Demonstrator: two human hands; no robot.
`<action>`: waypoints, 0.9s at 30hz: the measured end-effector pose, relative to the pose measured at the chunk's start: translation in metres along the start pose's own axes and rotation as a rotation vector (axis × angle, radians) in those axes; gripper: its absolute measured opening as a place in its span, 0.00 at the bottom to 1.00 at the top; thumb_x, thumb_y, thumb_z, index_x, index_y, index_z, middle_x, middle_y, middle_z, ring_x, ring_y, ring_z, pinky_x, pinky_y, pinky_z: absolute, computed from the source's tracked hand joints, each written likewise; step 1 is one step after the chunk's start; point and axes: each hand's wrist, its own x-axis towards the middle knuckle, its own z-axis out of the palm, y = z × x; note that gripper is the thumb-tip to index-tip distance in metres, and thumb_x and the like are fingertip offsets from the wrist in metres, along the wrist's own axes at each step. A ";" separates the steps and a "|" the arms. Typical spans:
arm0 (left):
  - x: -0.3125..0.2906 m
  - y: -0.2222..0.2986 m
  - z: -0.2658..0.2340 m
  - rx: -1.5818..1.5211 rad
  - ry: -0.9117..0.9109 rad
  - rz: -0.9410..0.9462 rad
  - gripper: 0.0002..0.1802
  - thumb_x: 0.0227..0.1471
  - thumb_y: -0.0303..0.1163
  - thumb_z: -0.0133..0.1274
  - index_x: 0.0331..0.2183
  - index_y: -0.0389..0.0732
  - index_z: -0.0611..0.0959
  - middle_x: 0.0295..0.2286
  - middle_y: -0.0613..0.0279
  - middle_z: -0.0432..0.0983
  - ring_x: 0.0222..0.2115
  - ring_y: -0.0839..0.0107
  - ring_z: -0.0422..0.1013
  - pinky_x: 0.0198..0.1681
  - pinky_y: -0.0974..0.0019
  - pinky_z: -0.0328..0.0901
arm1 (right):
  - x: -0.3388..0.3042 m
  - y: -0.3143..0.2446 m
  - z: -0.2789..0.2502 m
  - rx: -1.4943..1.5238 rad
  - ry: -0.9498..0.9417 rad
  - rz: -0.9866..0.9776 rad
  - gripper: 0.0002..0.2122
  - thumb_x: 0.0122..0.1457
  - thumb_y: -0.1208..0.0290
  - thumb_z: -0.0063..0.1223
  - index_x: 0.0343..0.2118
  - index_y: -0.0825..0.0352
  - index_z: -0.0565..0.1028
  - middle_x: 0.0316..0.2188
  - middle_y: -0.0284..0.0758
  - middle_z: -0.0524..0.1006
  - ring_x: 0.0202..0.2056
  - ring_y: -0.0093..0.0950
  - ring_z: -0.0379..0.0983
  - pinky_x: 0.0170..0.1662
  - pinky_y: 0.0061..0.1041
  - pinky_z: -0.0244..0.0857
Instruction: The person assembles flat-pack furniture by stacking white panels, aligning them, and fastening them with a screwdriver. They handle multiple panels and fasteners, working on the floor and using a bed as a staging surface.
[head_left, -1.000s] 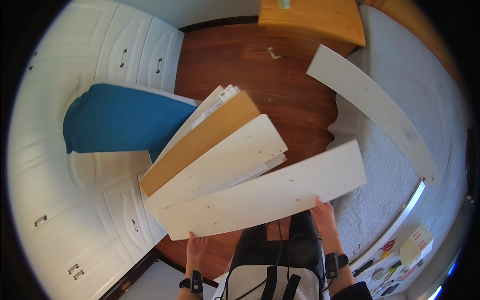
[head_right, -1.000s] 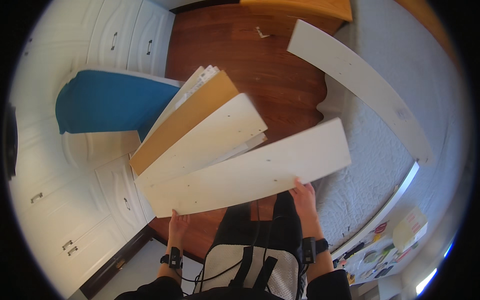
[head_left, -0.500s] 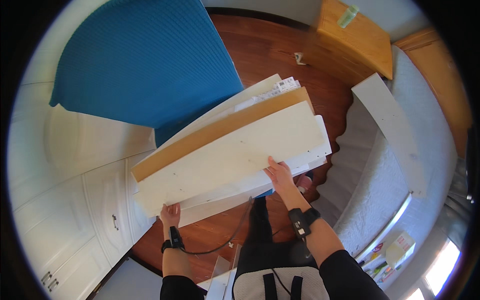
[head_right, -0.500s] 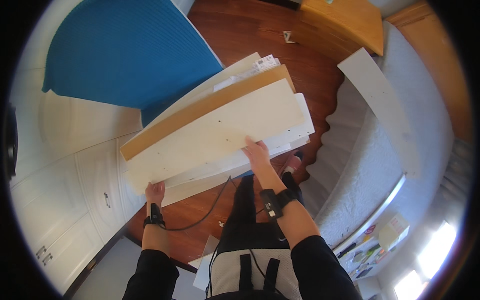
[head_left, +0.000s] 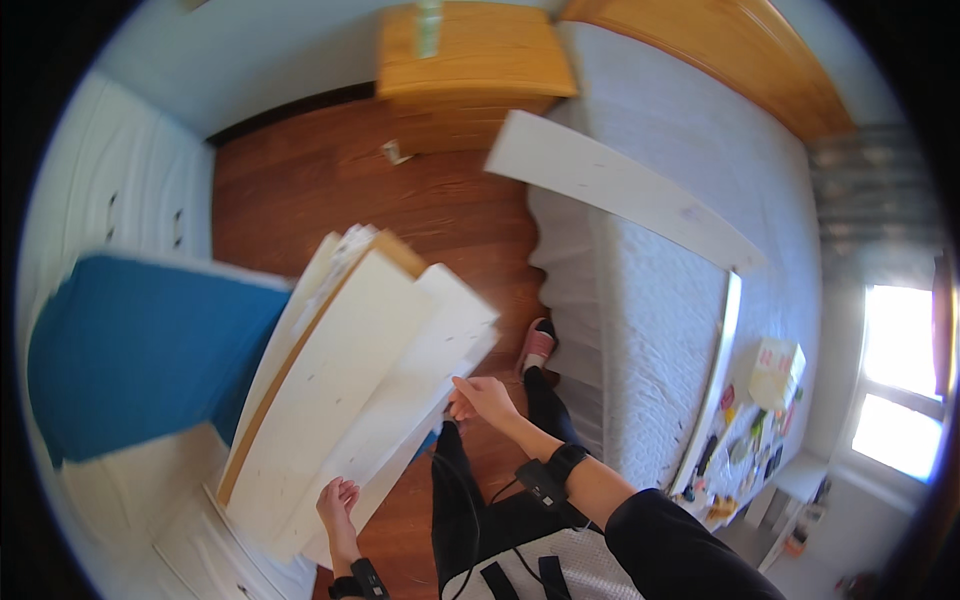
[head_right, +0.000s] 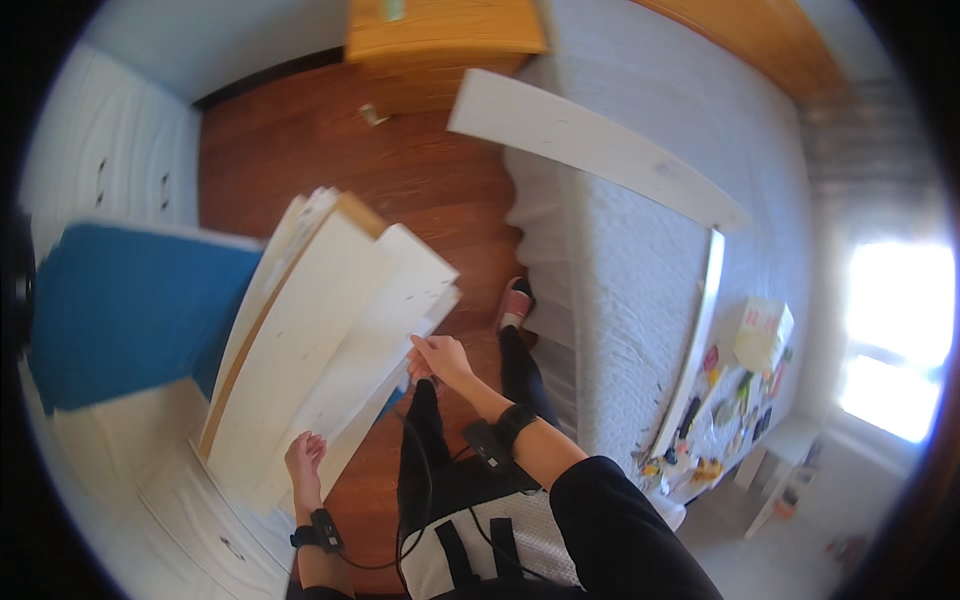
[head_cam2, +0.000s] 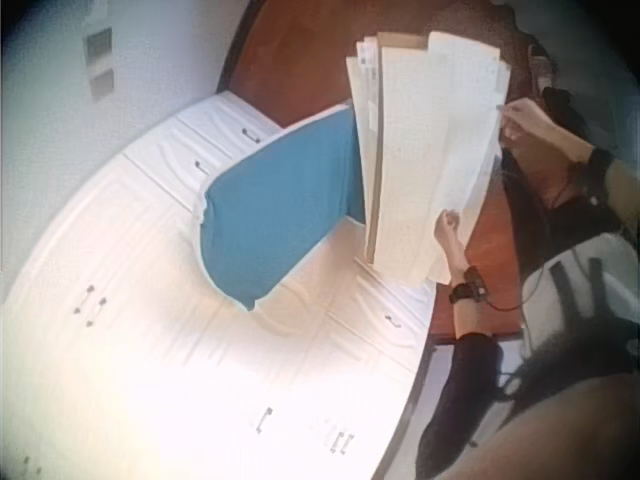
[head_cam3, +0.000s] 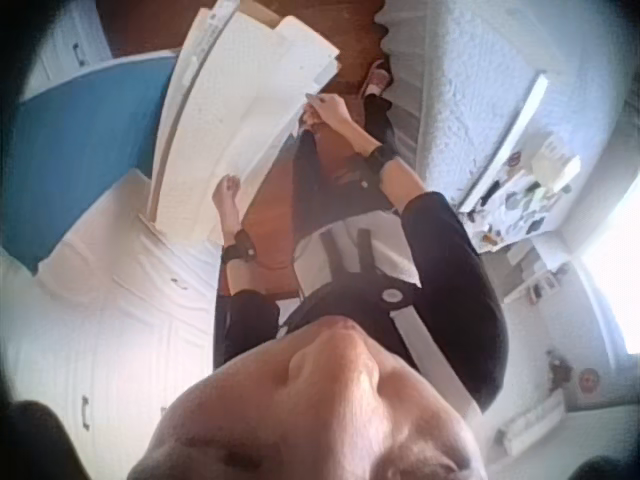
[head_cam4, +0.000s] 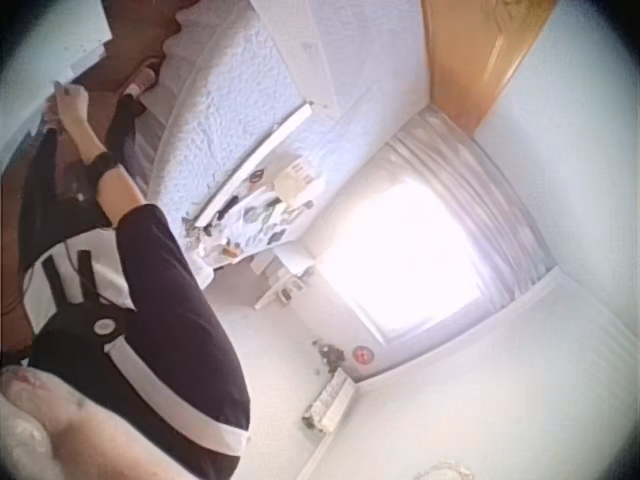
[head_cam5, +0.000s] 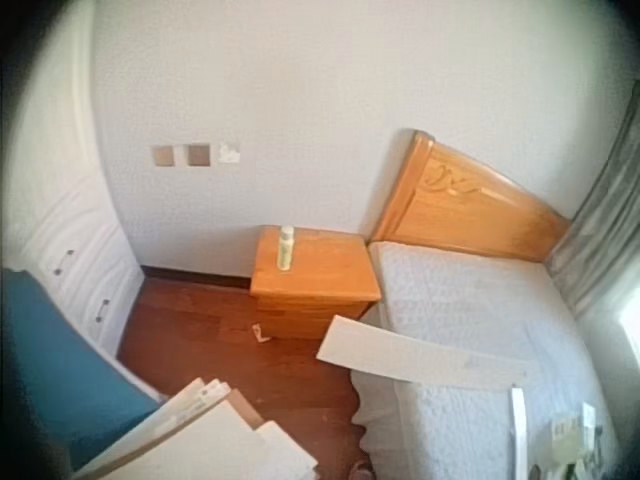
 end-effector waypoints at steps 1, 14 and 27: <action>-0.004 0.017 0.027 0.075 -0.062 0.066 0.15 0.55 0.36 0.49 0.38 0.33 0.77 0.29 0.57 0.76 0.28 0.69 0.73 0.33 0.69 0.70 | -0.004 0.005 -0.025 0.050 0.059 -0.012 0.21 0.61 0.58 0.47 0.26 0.76 0.76 0.18 0.39 0.78 0.19 0.23 0.75 0.22 0.17 0.69; -0.149 0.187 0.540 1.084 -0.474 1.838 0.16 0.51 0.28 0.55 0.42 0.35 0.74 0.42 0.53 0.69 0.43 0.55 0.66 0.46 0.60 0.63 | -0.093 0.188 -0.477 -0.115 1.334 0.131 0.17 0.56 0.58 0.52 0.38 0.69 0.74 0.35 0.43 0.77 0.39 0.40 0.73 0.42 0.35 0.65; -0.244 0.079 0.888 1.322 -0.756 2.332 0.28 0.50 0.46 0.55 0.43 0.32 0.71 0.43 0.48 0.70 0.45 0.54 0.66 0.47 0.58 0.62 | -0.067 0.199 -0.675 -0.618 1.300 0.363 0.49 0.34 0.64 0.69 0.58 0.74 0.50 0.54 0.50 0.60 0.57 0.45 0.55 0.59 0.37 0.50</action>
